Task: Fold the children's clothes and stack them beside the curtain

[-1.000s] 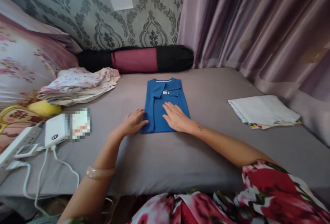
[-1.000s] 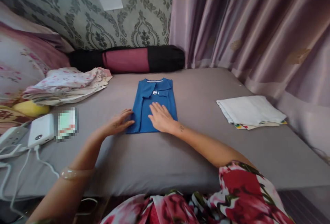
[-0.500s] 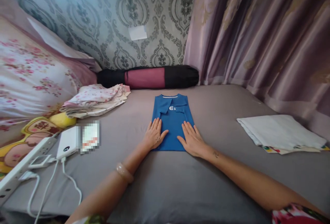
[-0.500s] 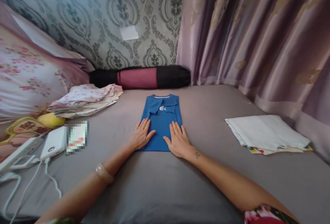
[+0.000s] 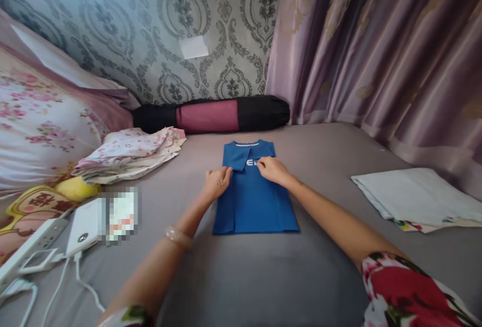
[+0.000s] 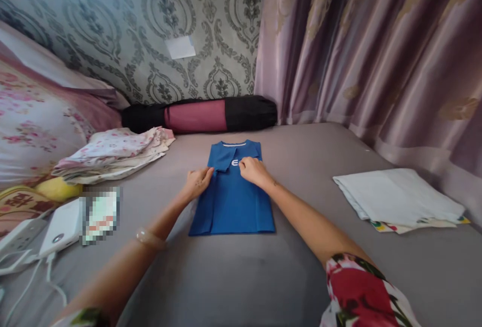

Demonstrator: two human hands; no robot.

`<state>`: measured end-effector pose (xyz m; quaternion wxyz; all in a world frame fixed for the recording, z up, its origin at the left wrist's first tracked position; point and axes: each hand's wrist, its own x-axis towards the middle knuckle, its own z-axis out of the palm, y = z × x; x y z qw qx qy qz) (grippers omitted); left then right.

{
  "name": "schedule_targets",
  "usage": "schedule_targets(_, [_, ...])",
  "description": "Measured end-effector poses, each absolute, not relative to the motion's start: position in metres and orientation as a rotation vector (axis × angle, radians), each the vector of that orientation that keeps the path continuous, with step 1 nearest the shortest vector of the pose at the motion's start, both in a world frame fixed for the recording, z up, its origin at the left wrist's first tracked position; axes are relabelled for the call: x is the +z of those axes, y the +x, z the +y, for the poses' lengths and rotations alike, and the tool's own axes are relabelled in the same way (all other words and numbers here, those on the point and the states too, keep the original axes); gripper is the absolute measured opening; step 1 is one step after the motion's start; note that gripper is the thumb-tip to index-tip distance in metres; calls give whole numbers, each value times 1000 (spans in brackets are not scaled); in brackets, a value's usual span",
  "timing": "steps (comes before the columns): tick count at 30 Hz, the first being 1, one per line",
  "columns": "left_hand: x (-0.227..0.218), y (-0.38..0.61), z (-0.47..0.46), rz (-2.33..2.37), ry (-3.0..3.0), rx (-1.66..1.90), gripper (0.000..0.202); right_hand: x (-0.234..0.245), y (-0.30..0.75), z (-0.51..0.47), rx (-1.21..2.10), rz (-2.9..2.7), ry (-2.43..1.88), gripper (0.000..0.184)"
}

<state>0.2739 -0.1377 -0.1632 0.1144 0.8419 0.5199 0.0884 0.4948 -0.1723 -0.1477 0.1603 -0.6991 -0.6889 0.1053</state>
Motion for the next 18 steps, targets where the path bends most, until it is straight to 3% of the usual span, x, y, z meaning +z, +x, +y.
schedule_targets(4, [-167, 277, -86, 1595, 2411, 352, 35, -150, 494, -116, 361, -1795, -2068, 29])
schedule_targets(13, [-187, 304, -16, 1487, 2565, 293, 56, -172, 475, -64, 308, -1675, -2283, 44])
schedule_targets(18, [-196, 301, -4, 1469, 2560, 189, 54, -180, 475, -55, 380, -1578, -2137, 21])
